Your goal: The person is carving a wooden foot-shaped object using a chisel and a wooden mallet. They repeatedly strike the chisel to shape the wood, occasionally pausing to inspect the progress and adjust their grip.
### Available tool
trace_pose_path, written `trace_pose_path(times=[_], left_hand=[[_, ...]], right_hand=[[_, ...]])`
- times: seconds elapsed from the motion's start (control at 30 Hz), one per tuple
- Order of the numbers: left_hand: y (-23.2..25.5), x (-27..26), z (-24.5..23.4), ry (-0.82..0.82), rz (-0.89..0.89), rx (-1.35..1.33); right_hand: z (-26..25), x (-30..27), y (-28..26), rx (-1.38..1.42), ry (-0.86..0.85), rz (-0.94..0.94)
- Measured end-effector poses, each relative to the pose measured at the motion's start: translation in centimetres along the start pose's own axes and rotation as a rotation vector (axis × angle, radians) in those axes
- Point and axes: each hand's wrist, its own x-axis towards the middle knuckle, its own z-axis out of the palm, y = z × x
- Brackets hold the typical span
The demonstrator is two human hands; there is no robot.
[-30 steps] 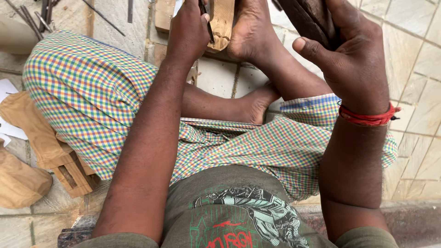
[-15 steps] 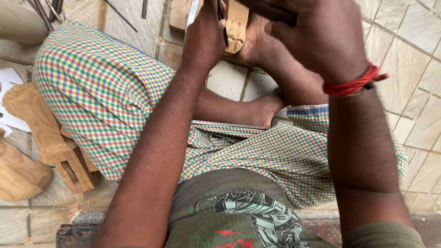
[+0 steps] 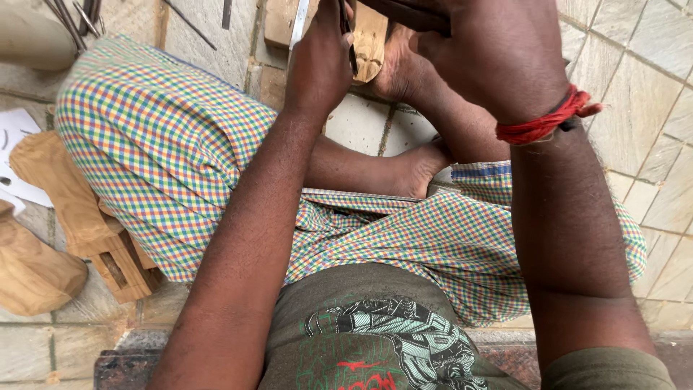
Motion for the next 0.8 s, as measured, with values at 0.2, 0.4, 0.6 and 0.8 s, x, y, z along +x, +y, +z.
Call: trace_pose_path(times=[0.2,0.4,0.6,0.8], left_hand=[[-0.5,-0.6,0.7,0.143,0.169,0.005],[0.0,-0.7,0.5,0.129,0.183,0.020],[0.9,-1.0,-0.1,0.095,0.181,0.070],[1.4,-1.1,-1.1,0.006,0.190,-0.011]], right_hand=[[0.1,-0.6,-0.2,0.054,0.075,-0.052],[0.2,-1.1,-0.4,0.049,0.110,-0.024],[0.1,-2.6,-0.7,0.047,0.111,0.017],[-0.1,-5.8,-0.4,0.235,0.054,0.246]])
